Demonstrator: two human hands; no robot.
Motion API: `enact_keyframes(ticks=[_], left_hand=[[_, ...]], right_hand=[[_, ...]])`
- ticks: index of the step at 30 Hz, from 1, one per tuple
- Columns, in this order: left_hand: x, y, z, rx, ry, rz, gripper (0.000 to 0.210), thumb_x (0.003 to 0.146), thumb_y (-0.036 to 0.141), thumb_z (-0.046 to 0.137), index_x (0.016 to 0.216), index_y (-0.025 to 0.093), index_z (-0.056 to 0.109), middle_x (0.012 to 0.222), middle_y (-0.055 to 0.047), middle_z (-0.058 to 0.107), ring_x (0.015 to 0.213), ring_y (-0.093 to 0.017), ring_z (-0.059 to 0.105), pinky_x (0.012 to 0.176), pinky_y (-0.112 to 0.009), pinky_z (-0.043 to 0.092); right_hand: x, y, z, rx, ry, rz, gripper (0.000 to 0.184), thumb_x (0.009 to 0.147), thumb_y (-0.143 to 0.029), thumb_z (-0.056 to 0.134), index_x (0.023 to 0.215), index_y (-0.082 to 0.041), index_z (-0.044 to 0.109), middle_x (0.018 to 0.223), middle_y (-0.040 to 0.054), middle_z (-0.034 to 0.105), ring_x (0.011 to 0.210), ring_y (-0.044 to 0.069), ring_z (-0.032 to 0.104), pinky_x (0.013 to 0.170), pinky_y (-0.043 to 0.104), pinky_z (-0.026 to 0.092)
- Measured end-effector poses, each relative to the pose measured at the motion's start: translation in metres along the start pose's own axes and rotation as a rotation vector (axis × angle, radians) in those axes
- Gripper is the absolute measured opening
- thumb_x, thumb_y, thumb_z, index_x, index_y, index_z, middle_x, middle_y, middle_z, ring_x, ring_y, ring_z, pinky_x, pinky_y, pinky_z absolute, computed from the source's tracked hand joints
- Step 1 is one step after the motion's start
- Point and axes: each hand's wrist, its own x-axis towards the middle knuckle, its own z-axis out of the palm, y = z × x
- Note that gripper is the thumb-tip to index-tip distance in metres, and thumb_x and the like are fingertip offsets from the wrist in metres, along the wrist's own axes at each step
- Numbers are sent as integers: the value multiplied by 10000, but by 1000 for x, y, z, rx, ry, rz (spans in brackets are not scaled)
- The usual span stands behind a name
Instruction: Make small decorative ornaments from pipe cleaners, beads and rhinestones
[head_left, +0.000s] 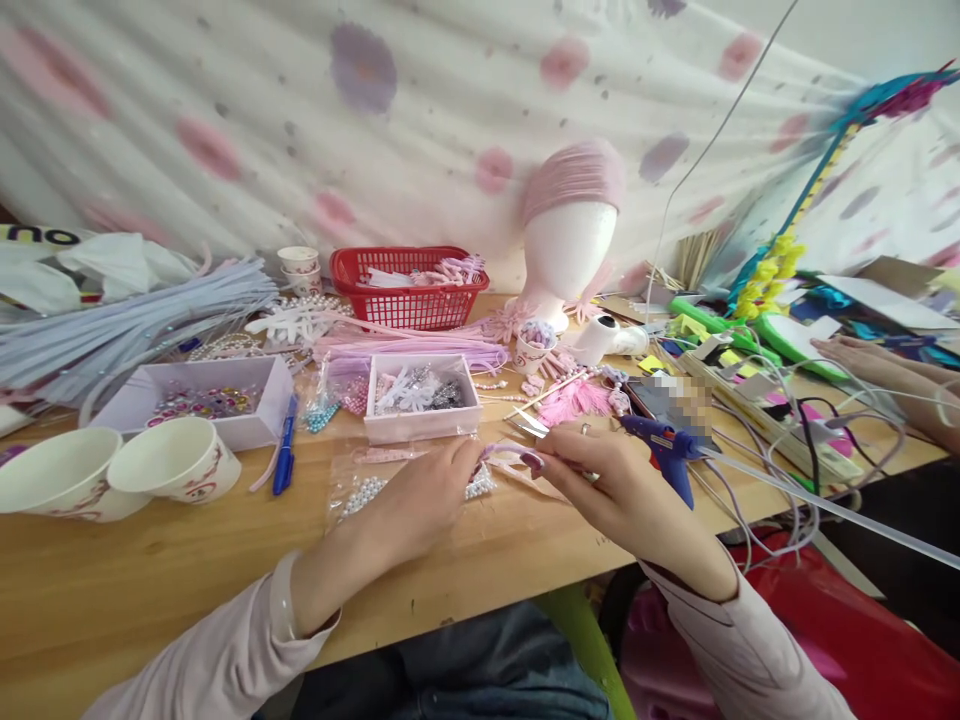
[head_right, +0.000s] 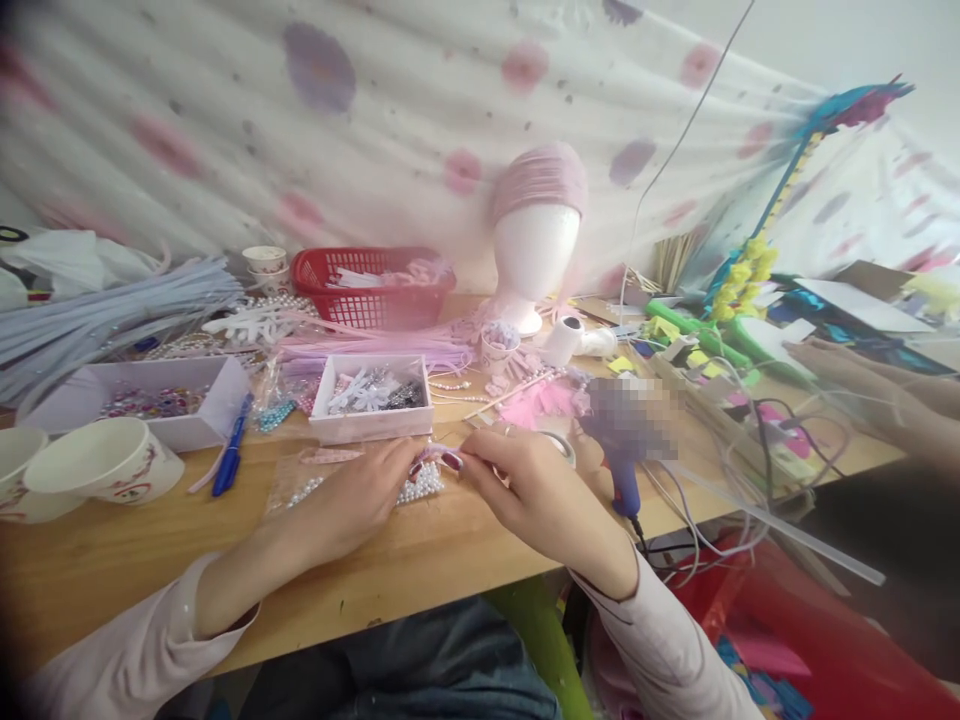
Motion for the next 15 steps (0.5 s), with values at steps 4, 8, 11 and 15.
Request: enact_keyframes(ticks=[4, 8, 11, 15], left_hand=[[2, 4, -7, -188, -36, -130, 246, 1014, 213, 362, 915, 182, 585, 834, -49, 697, 752, -201, 655, 653, -299, 465], [1, 8, -13, -205, -29, -146, 232, 986, 185, 408, 919, 183, 630, 822, -47, 710, 755, -212, 655, 655, -299, 425], [-1, 9, -13, -259, -68, -52, 235, 944, 123, 436, 836, 192, 633, 767, -20, 696, 703, -188, 631, 634, -282, 395], [-1, 9, -16, -495, -110, 59, 285, 886, 18, 420, 751, 185, 608, 725, 9, 677, 695, -139, 625, 675, -245, 418]], right_hand=[[-2, -2, -3, -17, -28, -56, 334, 1011, -313, 489, 710, -200, 581, 635, 9, 515, 623, 152, 491, 591, 291, 323], [0, -4, -12, -3, -64, -87, 343, 988, -315, 534, 680, -194, 626, 635, 26, 535, 629, 163, 505, 594, 300, 329], [9, 1, -18, 24, 6, -100, 370, 982, -326, 545, 646, -195, 632, 584, 10, 527, 585, 152, 480, 580, 294, 330], [22, 23, -13, 109, 94, -55, 353, 953, -386, 595, 678, -180, 679, 596, 3, 576, 585, 141, 481, 585, 281, 356]])
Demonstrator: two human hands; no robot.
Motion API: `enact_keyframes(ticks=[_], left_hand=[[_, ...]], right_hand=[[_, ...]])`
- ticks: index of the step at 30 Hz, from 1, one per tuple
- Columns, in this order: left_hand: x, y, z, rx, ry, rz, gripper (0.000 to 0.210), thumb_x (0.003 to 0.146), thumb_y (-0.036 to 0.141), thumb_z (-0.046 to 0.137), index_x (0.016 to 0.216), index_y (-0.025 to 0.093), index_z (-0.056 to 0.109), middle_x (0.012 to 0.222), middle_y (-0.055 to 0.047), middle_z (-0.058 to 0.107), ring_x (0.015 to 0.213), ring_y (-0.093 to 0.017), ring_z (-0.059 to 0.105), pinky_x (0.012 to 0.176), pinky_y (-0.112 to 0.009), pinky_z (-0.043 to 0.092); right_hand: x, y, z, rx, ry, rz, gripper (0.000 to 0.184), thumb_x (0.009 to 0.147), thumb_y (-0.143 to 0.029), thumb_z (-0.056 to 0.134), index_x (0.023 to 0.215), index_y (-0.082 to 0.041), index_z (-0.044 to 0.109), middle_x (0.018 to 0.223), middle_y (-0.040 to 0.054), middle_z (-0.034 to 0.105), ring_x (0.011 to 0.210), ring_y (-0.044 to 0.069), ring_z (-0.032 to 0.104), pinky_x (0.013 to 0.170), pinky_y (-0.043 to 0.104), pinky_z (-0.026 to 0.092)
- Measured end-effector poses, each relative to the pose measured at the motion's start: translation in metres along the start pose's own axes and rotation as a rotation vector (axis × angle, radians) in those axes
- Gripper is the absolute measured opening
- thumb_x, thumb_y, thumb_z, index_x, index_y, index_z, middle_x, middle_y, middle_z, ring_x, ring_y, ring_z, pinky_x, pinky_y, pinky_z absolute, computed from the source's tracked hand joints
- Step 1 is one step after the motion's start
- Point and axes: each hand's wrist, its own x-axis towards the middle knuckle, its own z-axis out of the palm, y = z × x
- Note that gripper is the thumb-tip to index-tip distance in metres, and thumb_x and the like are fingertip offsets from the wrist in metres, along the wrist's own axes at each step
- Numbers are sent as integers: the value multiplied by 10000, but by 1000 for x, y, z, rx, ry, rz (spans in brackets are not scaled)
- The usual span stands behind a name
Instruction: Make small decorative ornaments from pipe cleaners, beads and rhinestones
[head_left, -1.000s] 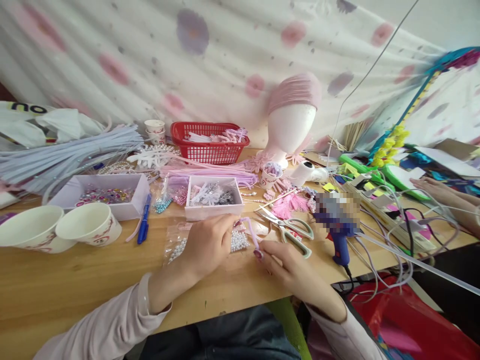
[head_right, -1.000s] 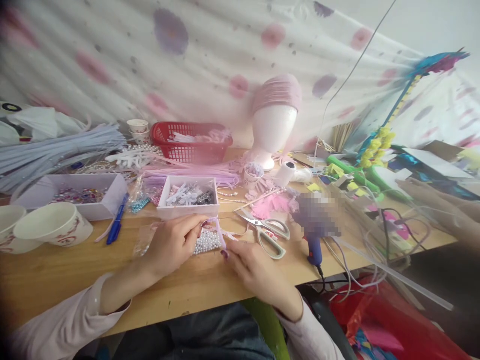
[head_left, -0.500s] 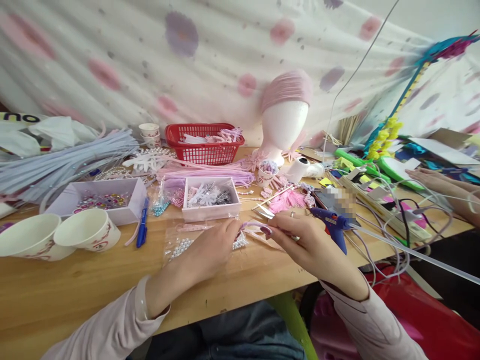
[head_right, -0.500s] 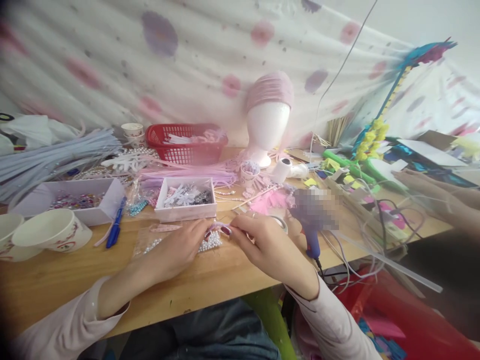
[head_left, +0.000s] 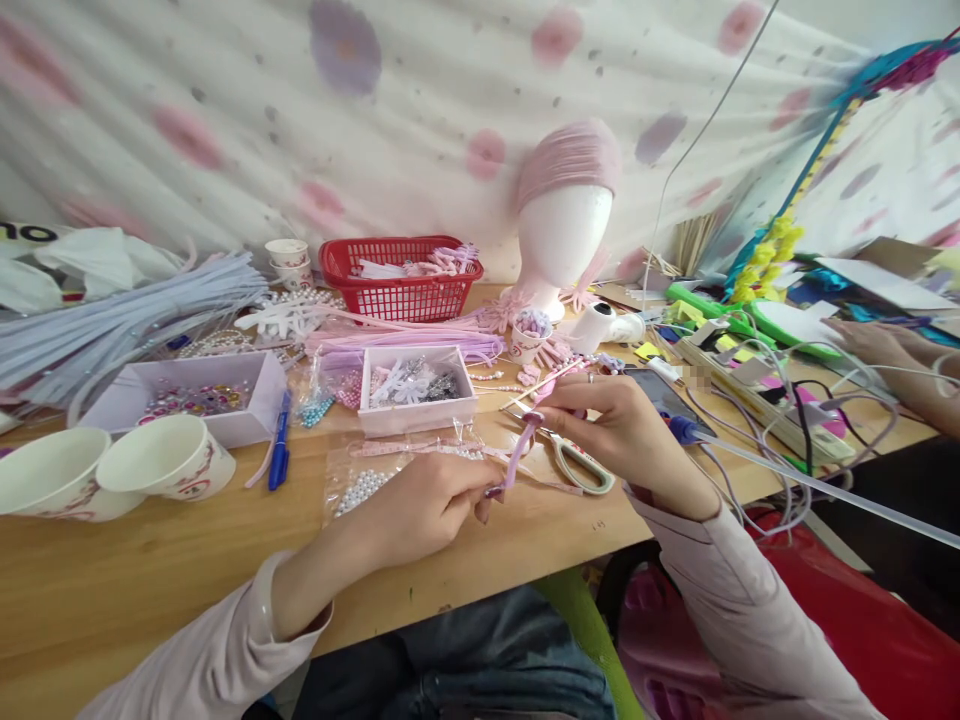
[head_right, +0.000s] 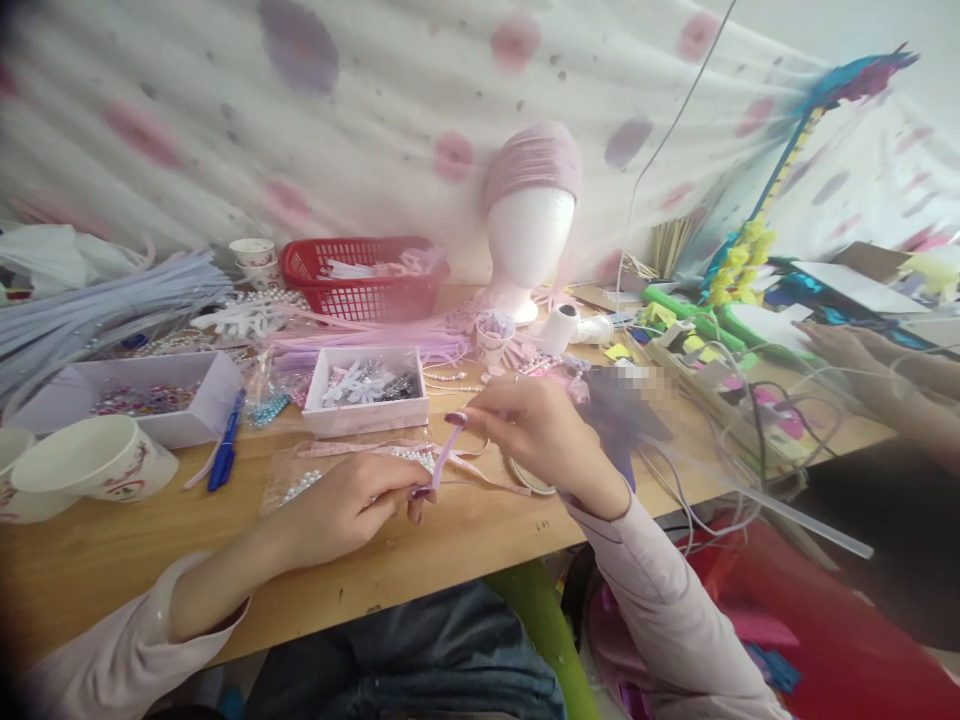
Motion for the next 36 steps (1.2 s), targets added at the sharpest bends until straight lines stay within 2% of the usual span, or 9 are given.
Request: enact_keyframes(ticks=[4, 6, 12, 15, 20, 23, 26, 31, 36], left_hand=[[0, 1, -6, -148, 102, -7, 287, 927, 52, 409, 833, 172, 652, 764, 2, 702, 717, -123, 634, 699, -227, 442], [0, 2, -8, -178, 167, -30, 270, 941, 84, 423, 852, 169, 664, 766, 2, 707, 723, -124, 638, 695, -225, 446], [2, -1, -4, -44, 352, -98, 302, 937, 103, 446, 733, 162, 660, 681, 5, 678, 619, -119, 594, 621, -232, 430], [2, -9, 3, 131, 381, -92, 283, 908, 77, 456, 741, 167, 666, 663, -7, 678, 618, -144, 610, 622, -255, 446], [-2, -18, 11, 366, 300, 57, 278, 885, 62, 443, 891, 180, 695, 768, -43, 736, 698, -190, 684, 642, -279, 496], [-5, -15, 13, 410, 271, 173, 281, 908, 75, 431, 937, 173, 692, 773, -47, 746, 699, -194, 701, 626, -275, 506], [-5, -12, 13, 389, 328, 265, 266, 929, 82, 438, 920, 148, 695, 752, -57, 749, 658, -194, 700, 586, -272, 499], [-5, -10, 10, 283, 440, 339, 240, 927, 69, 469, 920, 102, 706, 763, -80, 755, 635, -176, 682, 583, -263, 486], [-2, -9, 8, 148, 561, 155, 229, 926, 94, 490, 936, 104, 718, 746, -56, 750, 624, -147, 665, 580, -239, 474]], right_hand=[[-5, 25, 17, 48, 99, 103, 383, 956, -429, 570, 707, -160, 681, 626, 13, 601, 613, 147, 520, 591, 271, 377], [-14, 32, 26, 77, 87, 150, 414, 967, -456, 541, 706, -159, 663, 629, 17, 609, 609, 149, 534, 574, 265, 373], [-42, 16, 46, 153, -285, 72, 477, 1028, -445, 422, 691, -164, 607, 618, 6, 590, 584, 131, 536, 580, 247, 381], [-46, -9, 47, 85, -368, 17, 436, 1045, -369, 401, 708, -170, 593, 645, 13, 607, 606, 133, 545, 600, 247, 387], [-34, -35, 27, -8, -250, -42, 323, 1028, -279, 427, 768, -189, 596, 670, 13, 617, 618, 140, 557, 598, 247, 385], [-19, -26, 14, -67, -46, 13, 343, 1017, -309, 437, 721, -196, 568, 575, -23, 524, 532, 129, 482, 537, 251, 328], [-7, -2, 10, -124, 64, 62, 376, 999, -362, 459, 663, -204, 514, 541, -37, 445, 529, 134, 420, 540, 265, 295], [-10, 25, 35, -84, 14, 132, 329, 1009, -305, 415, 699, -211, 473, 598, -24, 504, 556, 140, 464, 565, 265, 326], [-39, 10, 68, -42, -110, 107, 337, 1038, -278, 325, 721, -223, 426, 605, -21, 512, 534, 139, 475, 551, 257, 354]])
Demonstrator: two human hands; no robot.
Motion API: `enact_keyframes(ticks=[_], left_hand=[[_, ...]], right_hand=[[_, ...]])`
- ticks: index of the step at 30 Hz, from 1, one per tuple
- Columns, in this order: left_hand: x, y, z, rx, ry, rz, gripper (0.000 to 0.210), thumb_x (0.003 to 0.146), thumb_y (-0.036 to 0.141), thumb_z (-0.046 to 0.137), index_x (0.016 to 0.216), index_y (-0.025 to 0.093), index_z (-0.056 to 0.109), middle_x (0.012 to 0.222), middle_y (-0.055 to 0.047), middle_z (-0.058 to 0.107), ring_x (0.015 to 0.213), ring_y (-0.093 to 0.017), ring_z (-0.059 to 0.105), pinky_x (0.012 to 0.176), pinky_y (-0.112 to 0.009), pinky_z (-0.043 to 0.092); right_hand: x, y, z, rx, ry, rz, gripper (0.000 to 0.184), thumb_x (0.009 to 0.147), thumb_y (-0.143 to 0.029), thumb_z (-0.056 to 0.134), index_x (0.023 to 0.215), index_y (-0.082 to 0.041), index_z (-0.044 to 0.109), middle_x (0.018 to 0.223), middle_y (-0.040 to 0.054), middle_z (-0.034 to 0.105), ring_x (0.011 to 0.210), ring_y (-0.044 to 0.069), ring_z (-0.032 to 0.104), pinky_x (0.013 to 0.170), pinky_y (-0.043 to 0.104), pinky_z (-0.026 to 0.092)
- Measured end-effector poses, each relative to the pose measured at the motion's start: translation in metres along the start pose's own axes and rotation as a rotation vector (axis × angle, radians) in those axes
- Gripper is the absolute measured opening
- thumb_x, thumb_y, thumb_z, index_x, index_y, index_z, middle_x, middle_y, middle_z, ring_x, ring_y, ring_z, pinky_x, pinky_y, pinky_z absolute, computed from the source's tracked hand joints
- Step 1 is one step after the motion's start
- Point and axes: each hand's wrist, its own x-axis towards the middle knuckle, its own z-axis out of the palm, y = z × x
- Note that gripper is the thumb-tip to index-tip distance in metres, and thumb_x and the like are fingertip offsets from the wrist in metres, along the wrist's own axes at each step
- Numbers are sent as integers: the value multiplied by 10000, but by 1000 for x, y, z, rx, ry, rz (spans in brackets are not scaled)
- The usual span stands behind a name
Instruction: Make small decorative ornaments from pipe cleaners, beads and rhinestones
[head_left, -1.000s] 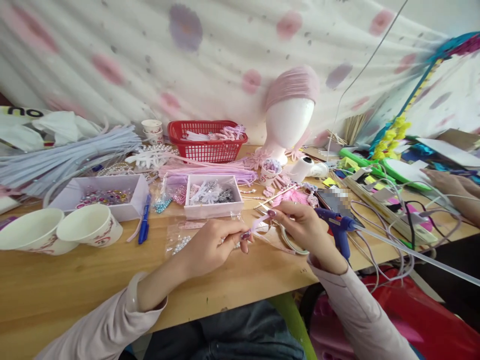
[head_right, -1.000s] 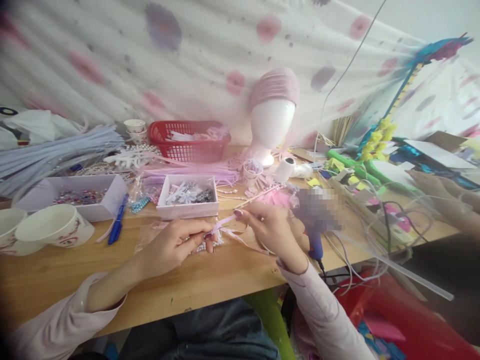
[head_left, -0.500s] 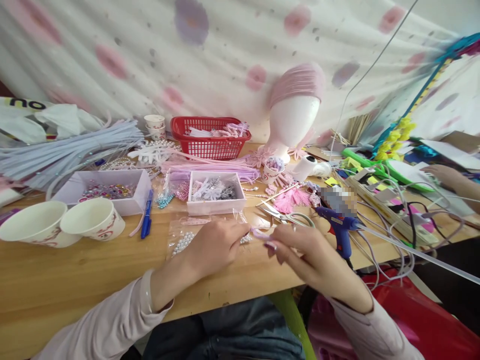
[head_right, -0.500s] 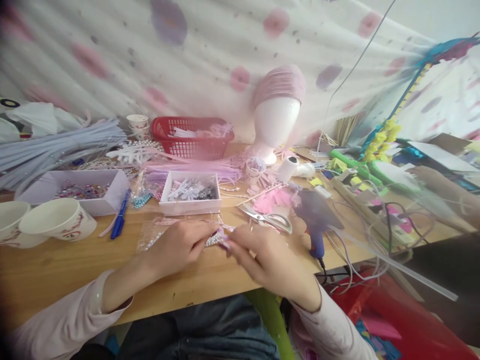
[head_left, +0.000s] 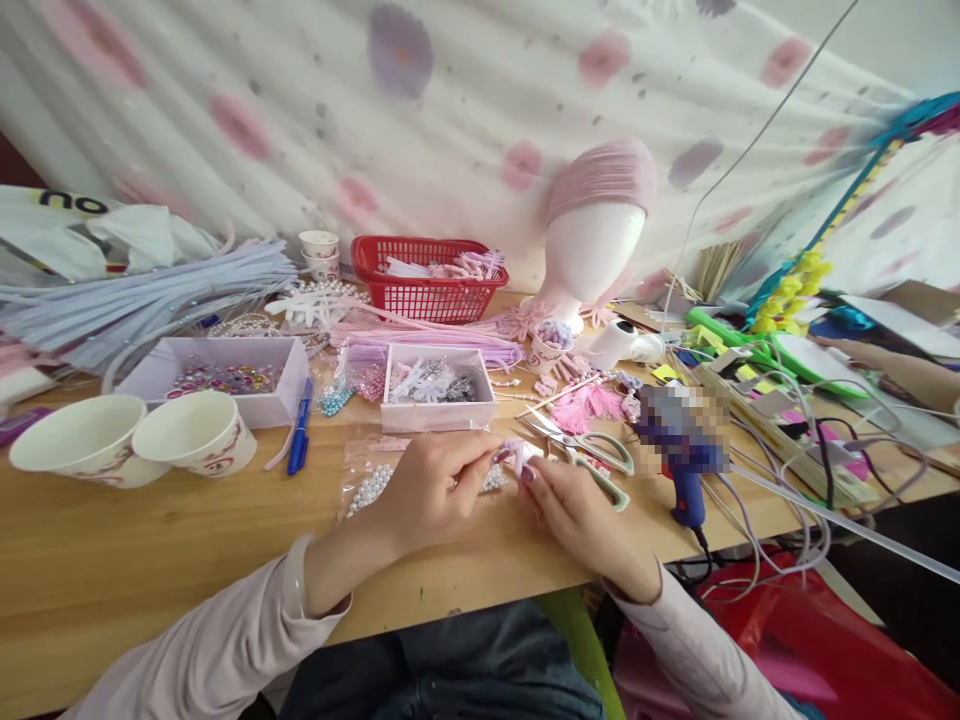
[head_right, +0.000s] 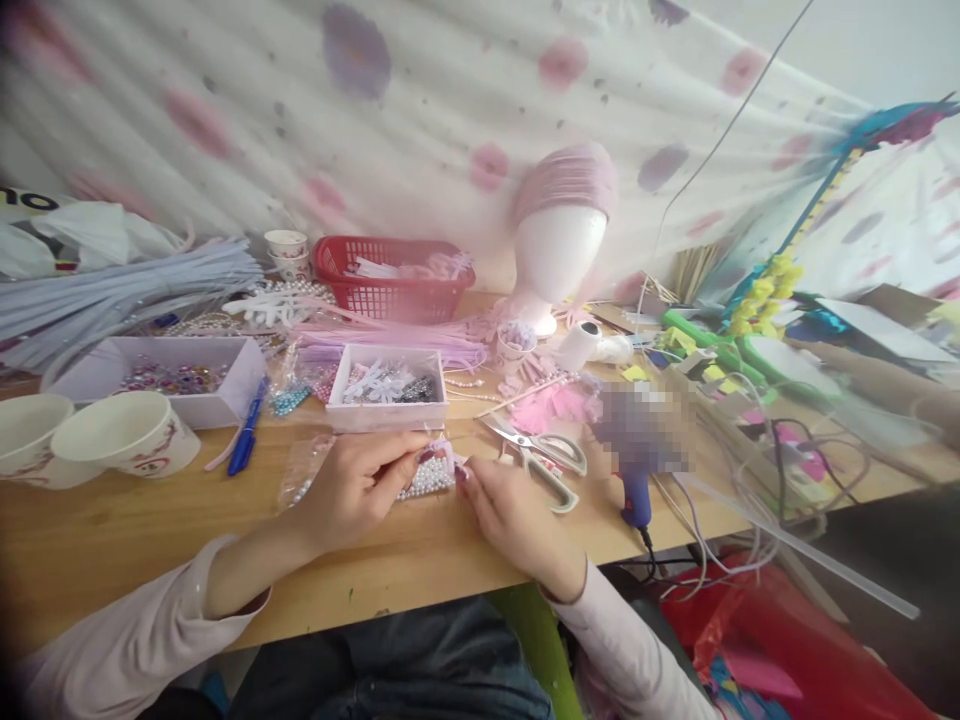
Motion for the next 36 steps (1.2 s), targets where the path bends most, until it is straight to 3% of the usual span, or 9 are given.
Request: enact_keyframes(ticks=[3, 8, 11, 14, 19, 24, 27, 32, 36], left_hand=[[0, -3, 3, 47, 21, -124, 232, 919, 103, 495, 918, 138, 725, 795, -56, 769, 672, -166, 691, 618, -253, 494], [-4, -6, 8, 291, -191, -168, 263, 901, 100, 481, 821, 182, 717, 769, -57, 763, 717, -222, 711, 643, -300, 506], [-5, -6, 7, 348, -299, -82, 259, 883, 86, 471, 837, 177, 708, 782, -60, 761, 723, -235, 712, 617, -299, 489], [-4, -5, 4, 302, -343, 10, 267, 874, 74, 455, 850, 170, 703, 745, -52, 745, 675, -222, 698, 576, -284, 451], [1, 0, -3, 37, -295, 29, 263, 889, 83, 457, 812, 161, 697, 663, -20, 696, 572, -145, 610, 550, -249, 394], [5, 10, -7, -253, -227, -184, 239, 894, 132, 475, 848, 148, 709, 615, 10, 620, 497, -93, 472, 483, -219, 346], [7, 12, -8, -365, -195, -303, 245, 909, 199, 477, 834, 148, 705, 538, 39, 522, 448, -86, 393, 432, -216, 308], [7, 5, -3, -164, 11, -386, 253, 897, 200, 479, 768, 167, 695, 619, -4, 634, 547, -128, 528, 511, -239, 400], [2, -2, 2, 140, -73, -304, 275, 882, 146, 475, 754, 183, 715, 662, -34, 701, 638, -176, 632, 594, -266, 457]], right_hand=[[-12, -18, 6, -64, -124, -72, 306, 1037, -273, 312, 764, -218, 437, 667, 14, 555, 589, 166, 515, 580, 277, 370], [-10, -45, -15, -217, -226, -186, 286, 1024, -221, 313, 790, -201, 476, 696, 44, 585, 609, 187, 530, 580, 293, 350], [0, -48, -38, -298, -130, -189, 236, 994, -171, 344, 815, -194, 496, 696, 47, 584, 616, 190, 526, 583, 293, 335], [13, -37, -56, -366, 33, -97, 224, 990, -189, 376, 797, -204, 489, 676, 35, 562, 618, 188, 499, 595, 294, 320], [27, -8, -55, -203, 88, -40, 245, 991, -199, 370, 757, -219, 440, 694, 18, 533, 636, 174, 489, 610, 287, 337], [21, 8, -28, -97, 133, -12, 284, 1021, -216, 336, 749, -221, 416, 761, 32, 525, 697, 186, 510, 650, 300, 376], [10, 6, -7, -45, 96, -1, 302, 1040, -233, 309, 761, -220, 425, 765, 34, 528, 702, 190, 514, 670, 310, 398], [-7, -19, 11, -91, -58, -129, 271, 1027, -180, 329, 790, -211, 456, 799, 51, 567, 717, 189, 524, 659, 297, 415], [-8, -44, -10, -147, -77, -290, 289, 1032, -203, 362, 768, -210, 480, 772, 55, 573, 701, 187, 520, 630, 290, 399]])
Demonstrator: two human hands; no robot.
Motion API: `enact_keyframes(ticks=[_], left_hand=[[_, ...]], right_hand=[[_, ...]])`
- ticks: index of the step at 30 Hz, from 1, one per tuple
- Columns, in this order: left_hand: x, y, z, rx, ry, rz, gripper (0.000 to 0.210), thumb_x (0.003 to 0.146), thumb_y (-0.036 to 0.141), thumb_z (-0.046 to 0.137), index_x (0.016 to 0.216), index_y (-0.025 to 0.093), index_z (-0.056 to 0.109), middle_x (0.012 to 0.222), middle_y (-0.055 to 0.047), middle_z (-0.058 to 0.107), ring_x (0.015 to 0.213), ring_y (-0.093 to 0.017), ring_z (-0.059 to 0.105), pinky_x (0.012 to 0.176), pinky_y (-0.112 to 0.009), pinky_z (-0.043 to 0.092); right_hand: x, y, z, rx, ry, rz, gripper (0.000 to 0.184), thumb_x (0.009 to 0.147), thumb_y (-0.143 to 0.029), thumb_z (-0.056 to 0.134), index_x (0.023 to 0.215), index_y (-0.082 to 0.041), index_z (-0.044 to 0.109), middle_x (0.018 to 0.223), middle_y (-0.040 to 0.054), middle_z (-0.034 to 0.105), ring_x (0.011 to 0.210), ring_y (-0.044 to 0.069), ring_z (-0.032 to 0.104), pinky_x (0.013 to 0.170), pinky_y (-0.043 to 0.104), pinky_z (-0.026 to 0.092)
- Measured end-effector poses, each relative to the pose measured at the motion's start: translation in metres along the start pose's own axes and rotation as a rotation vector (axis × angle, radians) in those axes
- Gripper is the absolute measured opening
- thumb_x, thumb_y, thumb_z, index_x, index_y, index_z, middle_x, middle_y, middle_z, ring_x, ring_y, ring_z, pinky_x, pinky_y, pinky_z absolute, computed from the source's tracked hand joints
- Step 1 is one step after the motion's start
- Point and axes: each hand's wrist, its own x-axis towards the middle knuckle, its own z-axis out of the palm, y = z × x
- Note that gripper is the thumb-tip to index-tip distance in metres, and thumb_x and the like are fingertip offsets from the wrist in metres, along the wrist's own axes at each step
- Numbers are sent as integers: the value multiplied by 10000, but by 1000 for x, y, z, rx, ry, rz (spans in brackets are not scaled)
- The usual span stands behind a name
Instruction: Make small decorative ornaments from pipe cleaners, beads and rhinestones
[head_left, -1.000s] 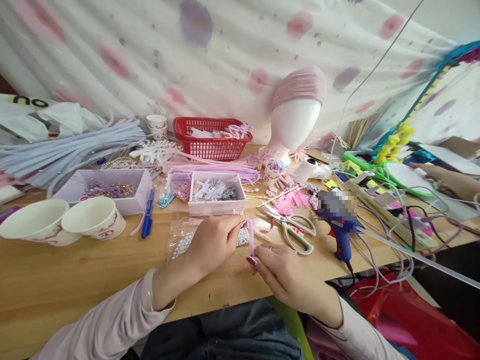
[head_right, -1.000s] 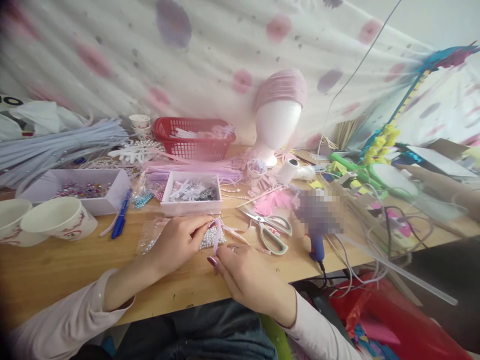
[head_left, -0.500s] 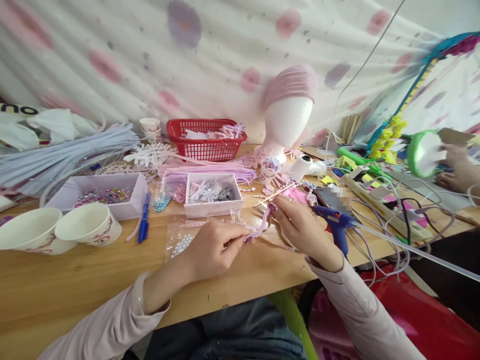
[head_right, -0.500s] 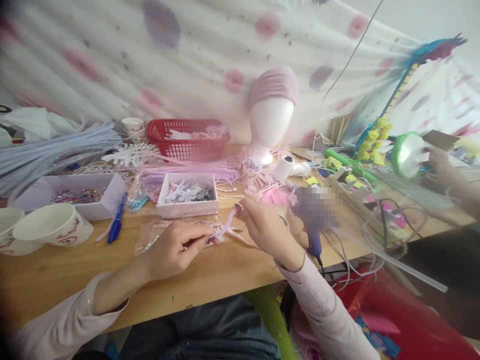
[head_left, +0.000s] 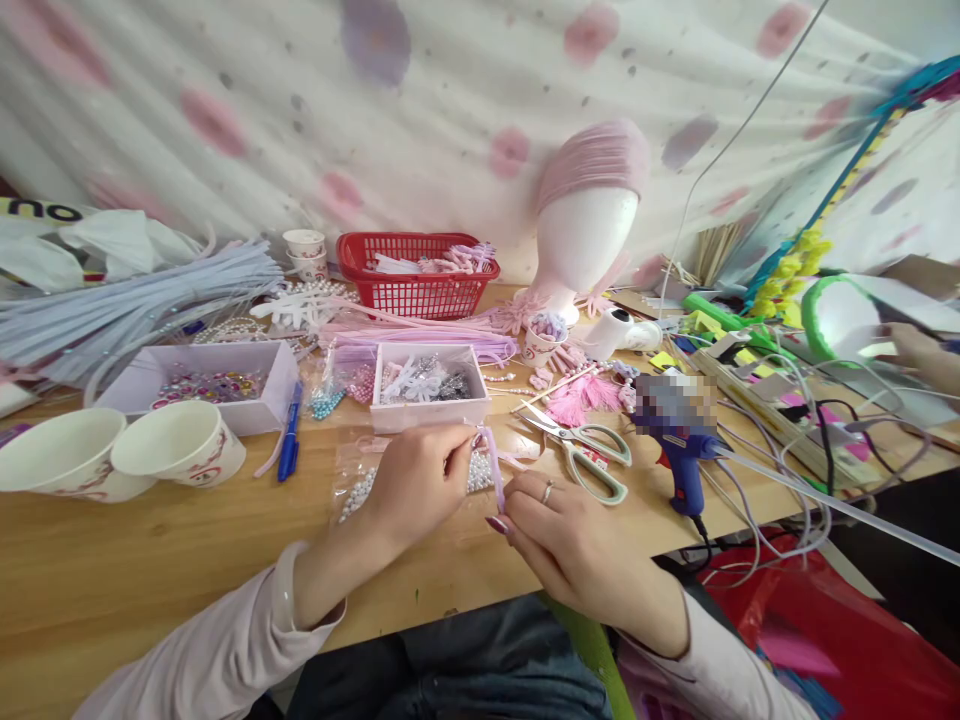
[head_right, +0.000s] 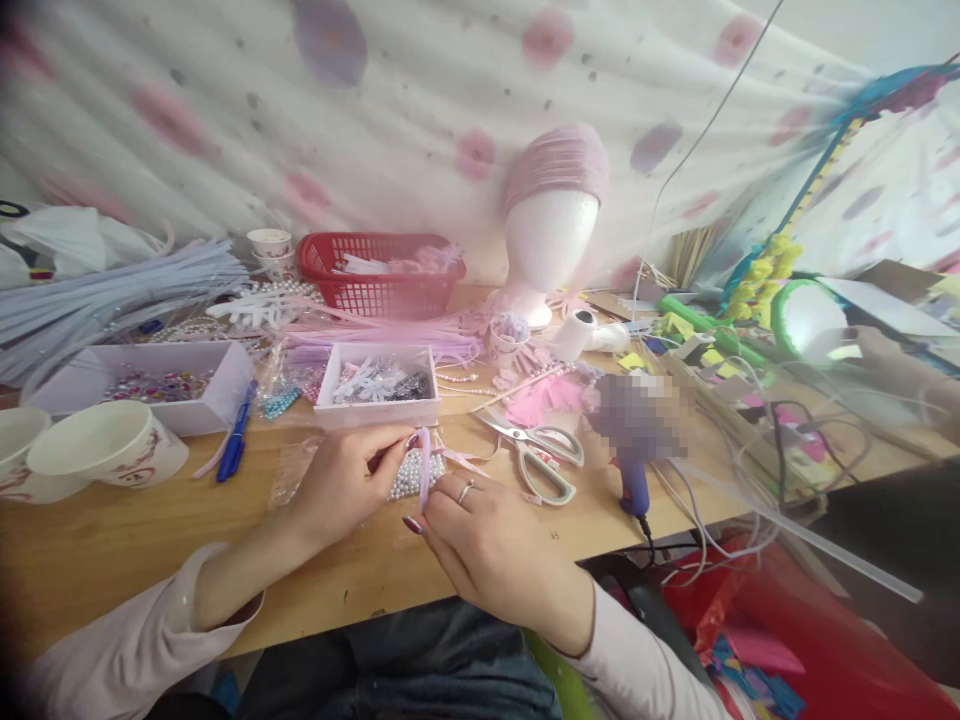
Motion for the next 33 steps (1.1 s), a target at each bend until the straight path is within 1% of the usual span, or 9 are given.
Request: enact_keyframes(ticks=[3, 6, 11, 16, 20, 23, 27, 30, 33], left_hand=[[-3, 0, 0, 119, -109, 133, 262, 870, 124, 494, 759, 197, 720, 677, -40, 713, 645, -186, 648, 584, -263, 446], [-3, 4, -5, 66, -232, 224, 280, 860, 99, 496, 678, 196, 686, 592, -11, 657, 556, -152, 587, 545, -251, 399], [3, 10, -17, -288, -363, 127, 272, 860, 119, 493, 708, 166, 714, 586, 8, 629, 495, -103, 484, 474, -235, 328], [9, 5, -20, -531, -210, -105, 268, 899, 230, 503, 869, 147, 756, 481, 48, 505, 421, -84, 365, 404, -220, 260], [6, -3, -11, -299, 31, -104, 269, 891, 191, 510, 857, 157, 775, 599, -15, 681, 511, -124, 549, 472, -234, 407], [1, -5, -4, -61, 42, 5, 287, 875, 133, 511, 904, 180, 793, 786, -60, 790, 675, -184, 689, 627, -285, 518], [-1, -3, -3, -61, -59, 87, 333, 870, 107, 518, 1061, 191, 778, 988, -80, 804, 839, -231, 740, 712, -321, 546], [0, 1, -7, -135, -166, 127, 365, 868, 85, 496, 1062, 200, 782, 901, -55, 810, 705, -182, 709, 621, -272, 501], [1, 4, -11, -283, -298, 110, 376, 850, 80, 489, 1043, 196, 790, 769, -28, 790, 565, -128, 607, 517, -230, 421]], right_hand=[[9, 4, -29, -61, 122, 57, 262, 1011, -180, 366, 782, -216, 489, 801, 70, 581, 726, 199, 526, 645, 307, 392], [17, 29, -44, -106, 266, 185, 266, 995, -203, 379, 741, -228, 455, 751, 46, 523, 701, 202, 488, 656, 322, 370], [19, 70, -20, 92, 283, 348, 334, 1018, -333, 372, 699, -235, 383, 629, -20, 460, 589, 161, 458, 589, 286, 341], [5, 58, 18, 134, 257, 399, 359, 1048, -329, 319, 706, -234, 376, 605, -29, 463, 554, 150, 469, 564, 272, 342], [-7, 26, 24, 115, 121, 272, 291, 1019, -227, 354, 730, -232, 391, 659, -6, 503, 607, 165, 496, 587, 270, 355], [-7, 6, 12, 70, 39, 141, 279, 1005, -192, 358, 731, -230, 400, 699, 17, 532, 628, 172, 499, 584, 271, 346], [1, 0, -22, -15, 112, 114, 256, 990, -179, 378, 744, -226, 431, 670, 11, 531, 602, 167, 496, 574, 276, 321], [10, 19, -44, -89, 230, 214, 293, 1003, -228, 385, 713, -230, 421, 589, -18, 471, 532, 153, 449, 560, 283, 291], [18, 45, -47, -121, 250, 293, 346, 1006, -311, 382, 668, -233, 384, 578, -15, 452, 538, 157, 430, 570, 290, 287]])
